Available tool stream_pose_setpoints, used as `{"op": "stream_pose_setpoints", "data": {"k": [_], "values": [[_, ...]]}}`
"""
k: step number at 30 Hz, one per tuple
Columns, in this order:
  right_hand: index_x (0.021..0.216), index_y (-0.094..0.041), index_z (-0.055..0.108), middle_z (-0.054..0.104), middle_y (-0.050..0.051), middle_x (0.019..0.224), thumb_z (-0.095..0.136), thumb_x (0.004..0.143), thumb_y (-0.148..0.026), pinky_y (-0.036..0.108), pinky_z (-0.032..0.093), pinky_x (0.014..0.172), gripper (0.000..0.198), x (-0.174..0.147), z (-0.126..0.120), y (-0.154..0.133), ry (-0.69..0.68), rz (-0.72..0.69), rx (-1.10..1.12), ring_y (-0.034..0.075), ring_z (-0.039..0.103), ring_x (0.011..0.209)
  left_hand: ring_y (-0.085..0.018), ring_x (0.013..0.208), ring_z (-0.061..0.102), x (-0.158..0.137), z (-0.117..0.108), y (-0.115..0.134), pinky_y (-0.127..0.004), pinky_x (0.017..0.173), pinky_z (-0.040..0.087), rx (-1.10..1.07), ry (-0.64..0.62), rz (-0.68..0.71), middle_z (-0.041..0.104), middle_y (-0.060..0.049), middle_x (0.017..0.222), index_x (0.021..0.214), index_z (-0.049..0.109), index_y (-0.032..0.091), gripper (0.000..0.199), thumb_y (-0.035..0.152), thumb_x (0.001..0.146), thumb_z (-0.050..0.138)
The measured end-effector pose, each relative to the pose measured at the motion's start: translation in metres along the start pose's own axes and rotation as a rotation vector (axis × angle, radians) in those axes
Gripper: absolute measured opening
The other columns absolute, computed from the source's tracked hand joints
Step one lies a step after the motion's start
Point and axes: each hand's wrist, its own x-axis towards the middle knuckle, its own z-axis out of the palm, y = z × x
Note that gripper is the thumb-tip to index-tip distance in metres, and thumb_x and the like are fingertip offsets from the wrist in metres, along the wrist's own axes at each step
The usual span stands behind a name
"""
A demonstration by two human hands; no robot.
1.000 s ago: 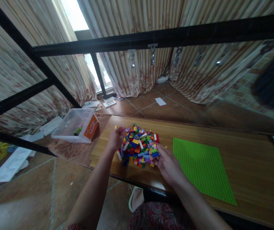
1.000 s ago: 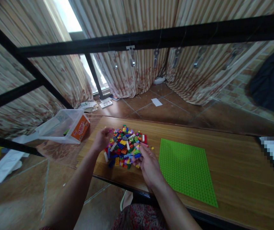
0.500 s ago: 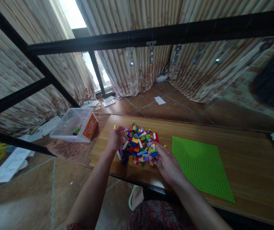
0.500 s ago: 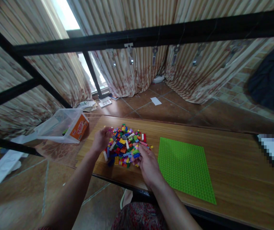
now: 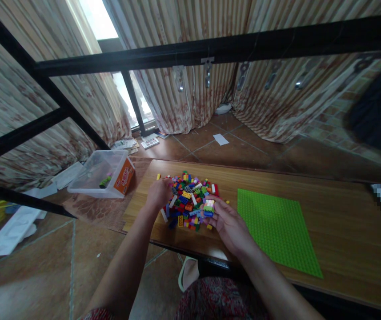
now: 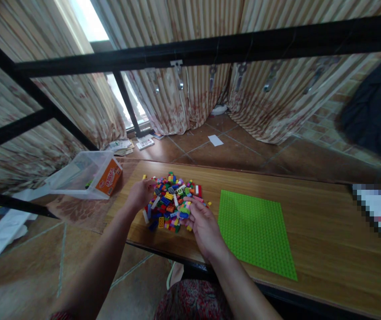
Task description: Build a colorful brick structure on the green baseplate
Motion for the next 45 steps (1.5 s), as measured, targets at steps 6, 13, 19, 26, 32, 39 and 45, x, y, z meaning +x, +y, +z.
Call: {"op": "stream_pose_setpoints", "data": {"k": [6,13,19,26,32,39,45], "values": [[0.094,-0.023,0.071,0.068,0.001,0.092,0.08,0.066,-0.04,0.028,0.051,0.07,0.034,-0.001,-0.002,0.002,-0.008,-0.037,-0.001,0.013,0.061,0.076,-0.025,0.084,0.065,-0.003,0.0,0.001,-0.031,0.075,0.046,0.019,0.002,0.023,0.071,-0.012,0.097,0.088,0.072,0.019,0.026,0.012,0.078,0.05],[0.092,-0.025,0.072,0.066,-0.001,0.09,0.08,0.067,-0.036,0.025,0.049,0.07,0.029,-0.001,-0.002,0.004,0.051,-0.089,-0.047,0.011,0.058,0.076,-0.023,0.083,0.065,-0.005,0.001,0.0,-0.03,0.076,0.046,-0.015,0.036,0.035,0.071,-0.009,0.092,0.094,0.072,0.02,0.026,0.019,0.084,0.048],[0.096,-0.026,0.072,0.064,-0.003,0.077,0.076,0.071,-0.034,0.022,0.04,0.056,0.026,-0.002,-0.003,0.004,0.033,-0.114,-0.051,0.009,0.051,0.063,-0.022,0.081,0.064,-0.005,0.007,-0.003,-0.029,0.073,0.045,-0.04,0.041,0.01,0.071,-0.01,0.09,0.095,0.072,0.02,0.026,0.016,0.08,0.052],[0.098,-0.027,0.071,0.064,-0.002,0.08,0.077,0.07,-0.03,0.024,0.044,0.059,0.029,-0.004,0.0,0.002,-0.027,-0.08,0.059,0.01,0.055,0.065,-0.021,0.076,0.063,-0.007,0.007,-0.001,-0.028,0.07,0.044,-0.09,0.067,0.0,0.07,-0.009,0.087,0.089,0.072,0.02,0.023,0.016,0.078,0.052],[0.101,-0.028,0.071,0.065,-0.002,0.08,0.077,0.071,-0.03,0.026,0.048,0.066,0.031,-0.005,-0.001,0.004,-0.024,-0.115,0.04,0.011,0.059,0.069,-0.015,0.064,0.057,-0.021,-0.008,0.022,-0.023,0.059,0.04,-0.372,0.123,-0.077,0.063,-0.002,0.068,0.082,0.069,0.018,0.023,0.033,0.085,0.053],[0.106,-0.031,0.07,0.067,0.002,0.109,0.072,0.077,-0.035,0.032,0.049,0.081,0.029,-0.006,-0.001,0.007,-0.024,-0.293,-0.175,0.017,0.061,0.092,-0.007,0.044,0.041,-0.081,-0.014,0.086,-0.021,0.043,0.03,-1.189,-0.289,-0.182,0.055,0.002,0.058,0.068,0.055,0.018,0.041,0.056,0.084,0.051],[0.107,-0.03,0.07,0.068,0.002,0.102,0.072,0.077,-0.035,0.03,0.049,0.073,0.03,-0.009,-0.002,0.008,-0.048,-0.276,-0.233,0.015,0.06,0.08,-0.005,0.042,0.042,-0.091,-0.017,0.099,-0.018,0.039,0.025,-1.416,-0.336,-0.32,0.057,0.002,0.059,0.071,0.055,0.017,0.038,0.053,0.074,0.066]]}}
